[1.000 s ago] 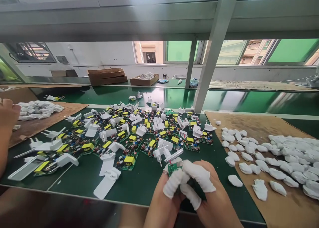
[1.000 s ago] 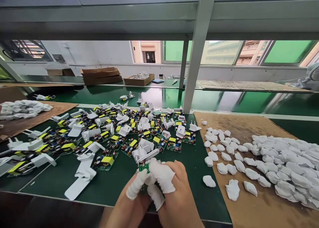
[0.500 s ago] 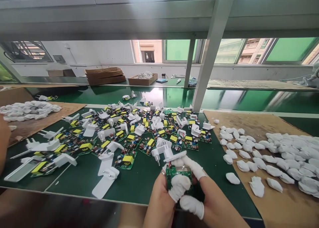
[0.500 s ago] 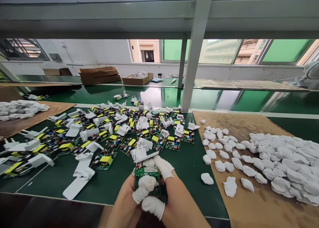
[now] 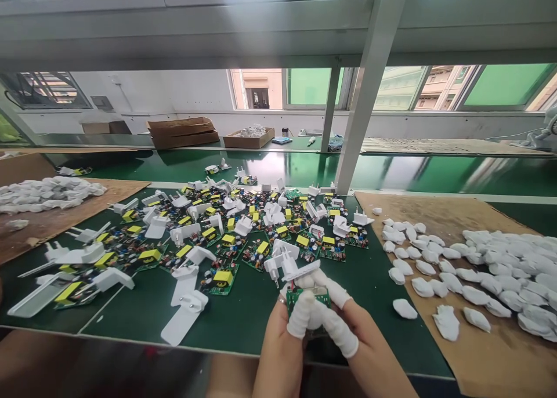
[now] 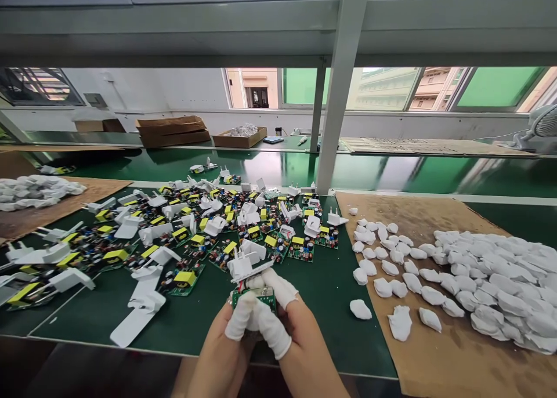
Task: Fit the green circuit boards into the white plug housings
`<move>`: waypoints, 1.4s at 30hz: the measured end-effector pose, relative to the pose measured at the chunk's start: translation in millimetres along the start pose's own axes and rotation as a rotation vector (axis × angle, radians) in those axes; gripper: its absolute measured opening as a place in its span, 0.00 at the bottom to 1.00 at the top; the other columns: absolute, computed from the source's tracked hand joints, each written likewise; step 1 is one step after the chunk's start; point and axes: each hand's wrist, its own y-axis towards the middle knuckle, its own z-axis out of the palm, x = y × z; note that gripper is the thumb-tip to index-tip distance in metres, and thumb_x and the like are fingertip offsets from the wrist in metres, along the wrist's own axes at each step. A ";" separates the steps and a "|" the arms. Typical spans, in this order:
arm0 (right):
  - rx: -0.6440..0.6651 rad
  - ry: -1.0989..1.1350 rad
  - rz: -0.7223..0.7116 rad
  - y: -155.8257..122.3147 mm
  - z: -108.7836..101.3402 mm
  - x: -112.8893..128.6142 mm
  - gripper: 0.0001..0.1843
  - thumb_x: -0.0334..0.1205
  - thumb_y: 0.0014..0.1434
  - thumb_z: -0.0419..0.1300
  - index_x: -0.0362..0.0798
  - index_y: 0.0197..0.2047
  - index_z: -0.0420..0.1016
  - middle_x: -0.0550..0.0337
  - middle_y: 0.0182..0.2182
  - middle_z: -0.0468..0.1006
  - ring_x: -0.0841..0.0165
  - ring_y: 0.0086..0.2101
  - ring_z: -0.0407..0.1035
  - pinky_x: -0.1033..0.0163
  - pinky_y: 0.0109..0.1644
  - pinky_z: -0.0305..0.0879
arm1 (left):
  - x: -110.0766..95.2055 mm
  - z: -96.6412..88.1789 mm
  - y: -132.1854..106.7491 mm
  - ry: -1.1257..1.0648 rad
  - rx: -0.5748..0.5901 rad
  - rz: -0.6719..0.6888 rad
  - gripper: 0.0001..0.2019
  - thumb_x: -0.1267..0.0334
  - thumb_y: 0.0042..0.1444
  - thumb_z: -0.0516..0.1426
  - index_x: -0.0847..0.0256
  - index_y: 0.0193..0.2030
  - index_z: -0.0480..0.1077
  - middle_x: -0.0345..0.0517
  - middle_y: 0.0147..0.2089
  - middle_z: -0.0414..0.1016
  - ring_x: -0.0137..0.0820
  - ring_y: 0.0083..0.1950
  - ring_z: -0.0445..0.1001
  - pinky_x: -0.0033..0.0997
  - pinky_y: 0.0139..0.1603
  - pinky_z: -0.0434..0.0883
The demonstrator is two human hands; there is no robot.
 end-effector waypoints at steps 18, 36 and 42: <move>0.000 -0.126 0.039 7.8 0.6 6.2 0.22 0.53 0.57 0.53 0.48 0.49 0.66 0.56 0.43 0.65 0.60 0.45 0.57 0.59 0.50 0.55 | -2.0 -7.9 -3.1 0.003 0.116 -0.060 0.19 0.58 0.39 0.61 0.56 0.41 0.70 0.44 0.41 0.73 0.33 0.43 0.69 0.29 0.47 0.65; -0.060 -0.045 0.045 6.0 2.0 0.9 0.19 0.53 0.58 0.53 0.48 0.46 0.69 0.56 0.42 0.66 0.61 0.40 0.62 0.58 0.49 0.57 | 4.9 -8.0 3.2 0.160 0.007 -0.029 0.23 0.57 0.34 0.63 0.61 0.41 0.69 0.51 0.42 0.73 0.41 0.40 0.71 0.32 0.32 0.71; -0.019 -0.065 -0.028 -2.6 -21.7 4.7 0.32 0.63 0.58 0.43 0.47 0.55 0.59 0.52 0.42 0.67 0.60 0.44 0.60 0.57 0.46 0.60 | -9.3 -8.2 -0.6 -0.003 0.015 -0.097 0.18 0.61 0.33 0.63 0.60 0.36 0.72 0.48 0.35 0.75 0.40 0.36 0.73 0.29 0.27 0.72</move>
